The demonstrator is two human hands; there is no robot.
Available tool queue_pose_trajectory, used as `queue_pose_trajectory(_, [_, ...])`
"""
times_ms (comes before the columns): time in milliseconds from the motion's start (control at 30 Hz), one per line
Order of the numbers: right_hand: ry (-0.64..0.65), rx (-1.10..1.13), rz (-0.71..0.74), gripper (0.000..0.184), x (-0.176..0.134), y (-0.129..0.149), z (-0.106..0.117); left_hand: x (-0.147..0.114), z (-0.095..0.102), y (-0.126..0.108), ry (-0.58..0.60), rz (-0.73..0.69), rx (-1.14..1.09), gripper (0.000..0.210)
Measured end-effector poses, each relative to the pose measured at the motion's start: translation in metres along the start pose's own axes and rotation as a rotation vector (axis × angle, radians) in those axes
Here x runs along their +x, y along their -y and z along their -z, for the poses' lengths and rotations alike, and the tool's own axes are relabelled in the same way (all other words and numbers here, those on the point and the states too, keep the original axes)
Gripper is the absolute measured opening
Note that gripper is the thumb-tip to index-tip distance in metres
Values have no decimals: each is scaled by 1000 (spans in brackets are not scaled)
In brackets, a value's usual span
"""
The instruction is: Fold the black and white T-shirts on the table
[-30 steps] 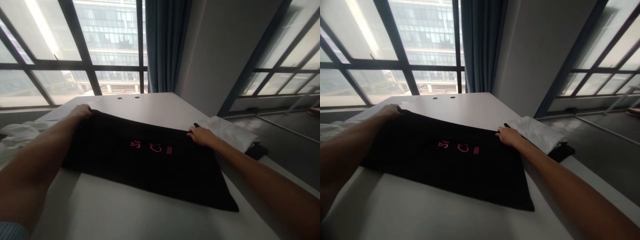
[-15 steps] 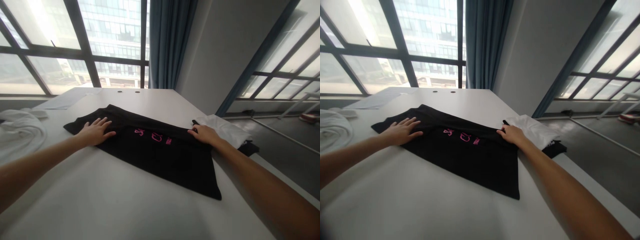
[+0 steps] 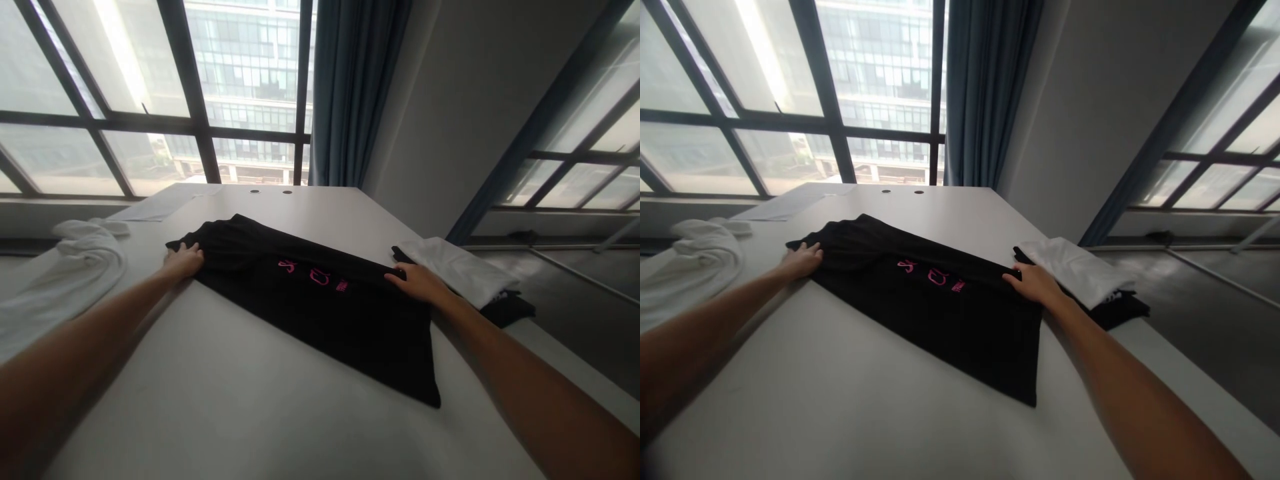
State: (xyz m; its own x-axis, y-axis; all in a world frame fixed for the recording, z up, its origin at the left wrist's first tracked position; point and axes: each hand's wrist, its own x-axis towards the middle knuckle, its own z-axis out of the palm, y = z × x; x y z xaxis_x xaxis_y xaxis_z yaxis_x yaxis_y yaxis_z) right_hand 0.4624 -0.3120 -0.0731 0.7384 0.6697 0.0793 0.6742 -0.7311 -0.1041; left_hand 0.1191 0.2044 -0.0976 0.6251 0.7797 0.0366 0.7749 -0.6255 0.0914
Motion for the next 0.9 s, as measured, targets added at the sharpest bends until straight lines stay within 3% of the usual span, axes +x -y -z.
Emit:
queue_pose_trajectory(100, [30, 76, 7, 41, -4, 0, 6, 7, 2, -2, 25, 98, -20, 67])
queue_pose_trajectory(233, [114, 181, 46, 36, -14, 12, 18, 27, 11, -2, 51, 54, -39, 61])
queue_pose_trajectory(533, [437, 400, 101, 53, -44, 64, 37, 100, 25, -3, 75, 10, -106, 56])
queue_pose_trajectory(633, [460, 457, 116, 52, -48, 77, 32, 116, 24, -4, 62, 16, -119, 56])
queue_pose_trajectory(800, [270, 467, 180, 46, -48, 89, 16, 95, 22, -10, -167, 191, -117, 71])
queue_pose_trajectory(900, [205, 485, 199, 44, -46, 90, 10, 65, 22, -13, -150, 153, -141, 66])
